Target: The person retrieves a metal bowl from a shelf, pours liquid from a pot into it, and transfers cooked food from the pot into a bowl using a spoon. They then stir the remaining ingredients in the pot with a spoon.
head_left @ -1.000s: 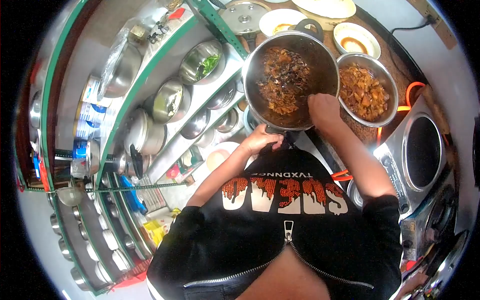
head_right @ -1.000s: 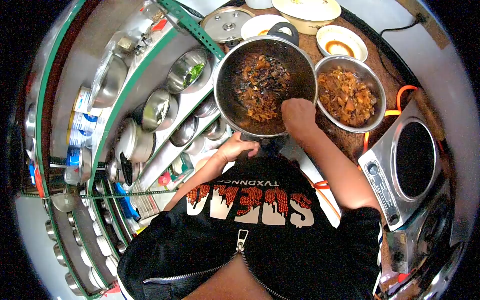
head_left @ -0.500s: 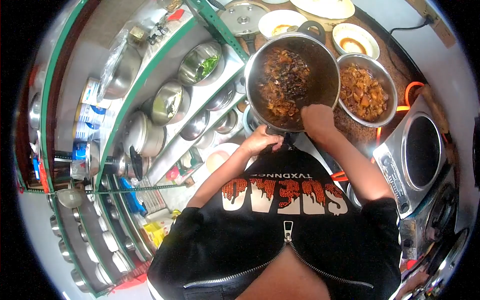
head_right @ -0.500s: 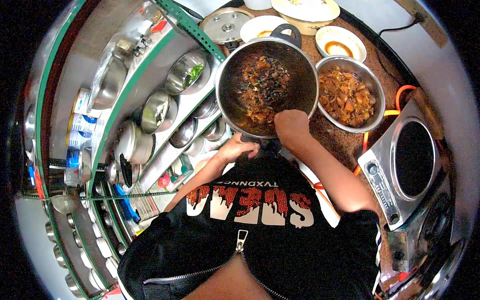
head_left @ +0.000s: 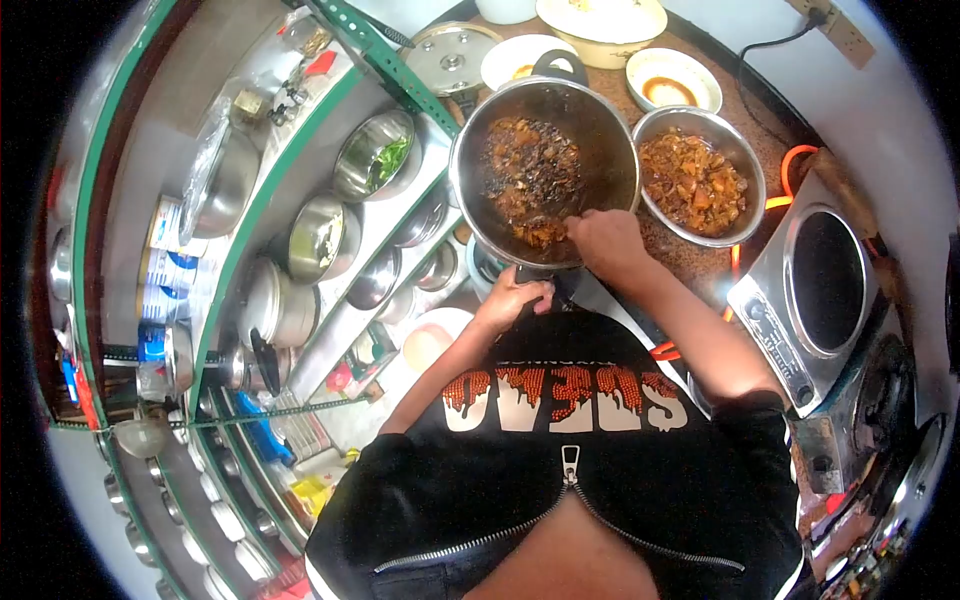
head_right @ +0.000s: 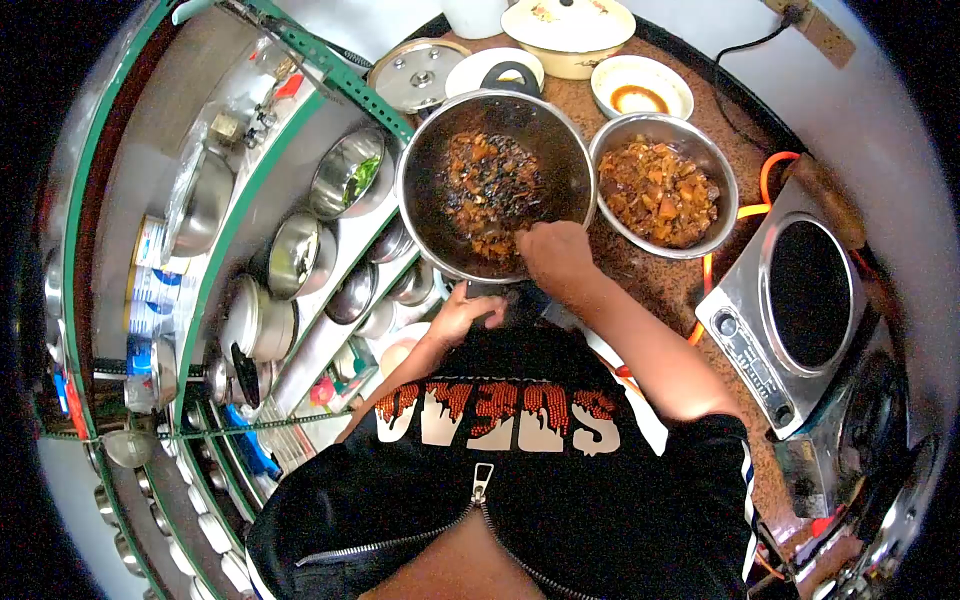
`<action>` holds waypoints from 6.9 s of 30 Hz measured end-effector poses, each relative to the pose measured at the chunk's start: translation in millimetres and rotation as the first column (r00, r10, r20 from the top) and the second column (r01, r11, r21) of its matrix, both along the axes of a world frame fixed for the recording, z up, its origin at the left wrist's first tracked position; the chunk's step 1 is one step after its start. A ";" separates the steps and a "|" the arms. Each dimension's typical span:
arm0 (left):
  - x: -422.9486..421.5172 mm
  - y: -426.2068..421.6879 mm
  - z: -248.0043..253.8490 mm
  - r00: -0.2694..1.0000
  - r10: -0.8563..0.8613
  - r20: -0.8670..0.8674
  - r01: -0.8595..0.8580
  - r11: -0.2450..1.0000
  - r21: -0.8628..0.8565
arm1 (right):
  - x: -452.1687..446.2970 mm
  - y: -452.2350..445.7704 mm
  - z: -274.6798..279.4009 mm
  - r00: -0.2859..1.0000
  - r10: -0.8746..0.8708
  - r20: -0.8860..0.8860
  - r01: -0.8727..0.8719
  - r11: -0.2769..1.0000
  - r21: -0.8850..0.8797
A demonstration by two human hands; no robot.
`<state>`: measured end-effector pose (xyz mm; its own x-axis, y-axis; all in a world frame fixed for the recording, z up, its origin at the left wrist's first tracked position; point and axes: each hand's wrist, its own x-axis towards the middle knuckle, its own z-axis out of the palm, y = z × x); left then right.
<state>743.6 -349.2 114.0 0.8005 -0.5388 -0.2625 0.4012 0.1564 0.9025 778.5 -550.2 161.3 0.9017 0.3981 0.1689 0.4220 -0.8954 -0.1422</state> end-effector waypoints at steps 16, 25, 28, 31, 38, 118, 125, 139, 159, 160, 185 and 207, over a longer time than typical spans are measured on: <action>11.4 -32.7 66.2 0.991 0.021 0.133 -0.020 1.000 -0.007 | -11.3 -13.9 49.6 0.987 -0.117 0.107 0.082 0.955 0.285; 22.5 -59.2 73.6 0.983 -0.018 0.182 0.003 0.997 0.080 | -25.5 -54.3 50.7 0.943 -0.276 0.186 0.224 0.939 0.261; 24.6 -66.8 71.4 0.985 -0.024 0.172 0.008 0.996 0.093 | -27.3 -55.0 50.2 0.938 -0.280 0.203 0.203 0.921 0.333; 26.2 -75.9 76.5 0.982 -0.045 0.184 0.021 0.991 0.133 | -18.7 -53.6 42.3 0.918 -0.320 0.236 0.218 0.901 0.375; 28.7 -97.3 77.0 0.961 0.033 0.276 -0.086 0.979 0.185 | -6.9 -65.9 15.7 0.869 -0.404 0.286 0.295 0.887 0.356; 19.0 -101.6 73.6 0.950 -0.059 0.307 -0.117 0.844 0.523 | -55.2 -82.6 -33.8 0.733 -0.662 0.153 0.525 0.695 0.492; 19.0 -103.1 72.0 0.919 -0.074 0.388 -0.141 0.856 0.498 | -92.6 -87.4 -28.0 0.661 -0.725 0.192 0.523 0.629 0.575; 16.8 -97.7 65.2 0.920 -0.069 0.386 -0.153 0.843 0.516 | -66.8 -76.0 -32.7 0.783 -0.614 0.098 0.492 0.709 0.505; 9.5 -97.0 73.9 0.946 -0.037 0.323 -0.132 0.863 0.487 | -32.4 -70.2 -17.3 0.801 -0.540 0.258 0.374 0.788 0.489; 9.4 -94.8 74.4 0.943 -0.053 0.330 -0.114 0.877 0.467 | -36.1 -73.1 -20.1 0.790 -0.558 0.253 0.407 0.787 0.463; 8.4 -88.6 67.8 0.969 0.049 0.243 -0.140 0.917 0.374 | -61.5 -78.9 -18.9 0.789 -0.614 0.020 0.506 0.667 0.547; 6.0 -69.8 73.2 0.981 0.161 -0.110 -0.151 0.984 0.094 | -102.1 -144.4 -10.7 0.624 -0.754 -0.204 0.668 0.379 0.641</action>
<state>749.6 -418.9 187.2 0.8340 -0.3815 -0.3985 0.4814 0.1504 0.8635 676.4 -694.6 150.6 0.7602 -0.6195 0.1960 -0.2765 -0.5814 -0.7652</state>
